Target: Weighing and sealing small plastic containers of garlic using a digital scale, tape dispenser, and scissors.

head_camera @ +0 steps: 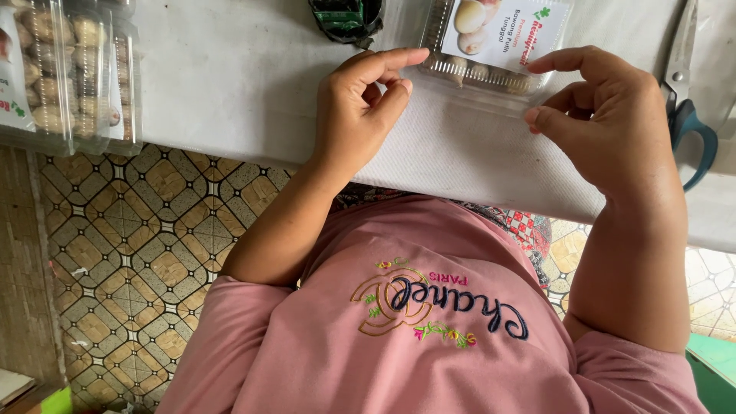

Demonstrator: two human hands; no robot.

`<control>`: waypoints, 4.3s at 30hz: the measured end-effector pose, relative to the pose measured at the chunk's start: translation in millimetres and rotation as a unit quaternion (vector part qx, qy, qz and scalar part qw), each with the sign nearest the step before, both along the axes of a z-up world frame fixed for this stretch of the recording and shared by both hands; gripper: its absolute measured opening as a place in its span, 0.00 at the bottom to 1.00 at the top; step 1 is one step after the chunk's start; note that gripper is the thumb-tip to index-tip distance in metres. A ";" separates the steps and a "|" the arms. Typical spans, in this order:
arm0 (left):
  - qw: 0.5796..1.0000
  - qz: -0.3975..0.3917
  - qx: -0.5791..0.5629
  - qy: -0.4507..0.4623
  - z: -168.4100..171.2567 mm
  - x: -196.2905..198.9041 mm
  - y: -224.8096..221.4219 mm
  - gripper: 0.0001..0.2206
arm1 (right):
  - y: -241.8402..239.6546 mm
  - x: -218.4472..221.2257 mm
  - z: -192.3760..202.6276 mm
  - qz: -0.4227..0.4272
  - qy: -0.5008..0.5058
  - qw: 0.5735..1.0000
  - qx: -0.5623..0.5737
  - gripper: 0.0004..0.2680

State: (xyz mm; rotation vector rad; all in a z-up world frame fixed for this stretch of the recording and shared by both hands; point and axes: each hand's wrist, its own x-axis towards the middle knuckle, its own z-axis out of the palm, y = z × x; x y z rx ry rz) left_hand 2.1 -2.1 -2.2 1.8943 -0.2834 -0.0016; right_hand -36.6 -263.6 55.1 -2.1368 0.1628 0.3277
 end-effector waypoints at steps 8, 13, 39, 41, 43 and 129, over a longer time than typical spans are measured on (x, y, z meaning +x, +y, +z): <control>1.000 0.000 0.003 -0.002 -0.3 1.2 0.1 0.13 | 1.7 -0.5 1.3 0.003 -0.005 1.000 -0.005 0.14; 1.000 0.004 0.001 0.009 1.5 1.5 -0.5 0.13 | 1.7 -0.9 1.8 0.002 -0.001 1.000 -0.018 0.15; 0.986 0.025 0.147 -0.071 5.3 -6.7 8.1 0.20 | -4.7 -8.0 -17.8 0.007 -0.053 0.998 0.015 0.14; 0.954 0.052 0.257 -0.143 5.9 -7.1 8.9 0.23 | -7.0 -8.8 -21.3 0.001 -0.065 0.998 0.023 0.14; 0.916 0.126 0.291 -0.245 10.0 -4.6 7.1 0.20 | -10.2 -10.4 -25.8 0.007 -0.076 0.997 0.026 0.14; 0.788 -0.195 0.309 -0.496 -38.4 54.9 -32.9 0.28 | -37.7 7.2 -62.4 0.188 -0.595 0.679 -0.386 0.07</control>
